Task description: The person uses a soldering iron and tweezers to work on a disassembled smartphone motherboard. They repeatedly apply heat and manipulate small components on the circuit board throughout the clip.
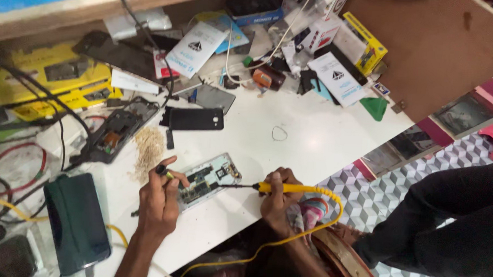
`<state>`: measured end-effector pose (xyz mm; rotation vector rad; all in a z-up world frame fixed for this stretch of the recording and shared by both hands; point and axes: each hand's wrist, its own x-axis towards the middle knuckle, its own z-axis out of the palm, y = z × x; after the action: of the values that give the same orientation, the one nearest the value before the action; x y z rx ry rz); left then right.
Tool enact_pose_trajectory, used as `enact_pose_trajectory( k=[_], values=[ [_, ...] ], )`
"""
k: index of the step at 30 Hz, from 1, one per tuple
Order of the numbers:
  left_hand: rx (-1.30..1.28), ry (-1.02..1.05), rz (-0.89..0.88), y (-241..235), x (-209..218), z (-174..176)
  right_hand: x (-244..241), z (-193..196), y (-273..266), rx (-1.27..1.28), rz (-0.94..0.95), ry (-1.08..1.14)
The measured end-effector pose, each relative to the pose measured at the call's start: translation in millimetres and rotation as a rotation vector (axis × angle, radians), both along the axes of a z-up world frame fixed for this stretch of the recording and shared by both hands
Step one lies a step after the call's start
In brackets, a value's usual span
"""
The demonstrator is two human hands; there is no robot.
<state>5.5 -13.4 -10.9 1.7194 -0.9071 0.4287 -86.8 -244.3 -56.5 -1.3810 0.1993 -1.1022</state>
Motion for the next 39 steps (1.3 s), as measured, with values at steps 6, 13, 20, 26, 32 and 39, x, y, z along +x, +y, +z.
enact_pose_trajectory(
  k=[6,13,20,26,32,39],
  values=[
    [0.006,0.287,0.057,-1,-3,3,9,-1,1,-0.073,-0.077,-0.142],
    [0.008,0.387,0.043,-2,-4,4,4,-5,-5,-0.024,-0.032,-0.036],
    [0.1,0.191,0.071,-3,-3,7,6,2,-3,-0.017,-0.031,-0.068],
    [0.054,0.155,0.047,-2,-3,0,5,0,2,0.069,-0.07,-0.039],
    [0.057,0.273,0.09,-1,-4,1,5,1,0,-0.031,-0.042,-0.101],
    [0.053,0.274,0.08,-2,-3,-2,0,-2,-1,-0.064,-0.028,-0.034]
  ],
)
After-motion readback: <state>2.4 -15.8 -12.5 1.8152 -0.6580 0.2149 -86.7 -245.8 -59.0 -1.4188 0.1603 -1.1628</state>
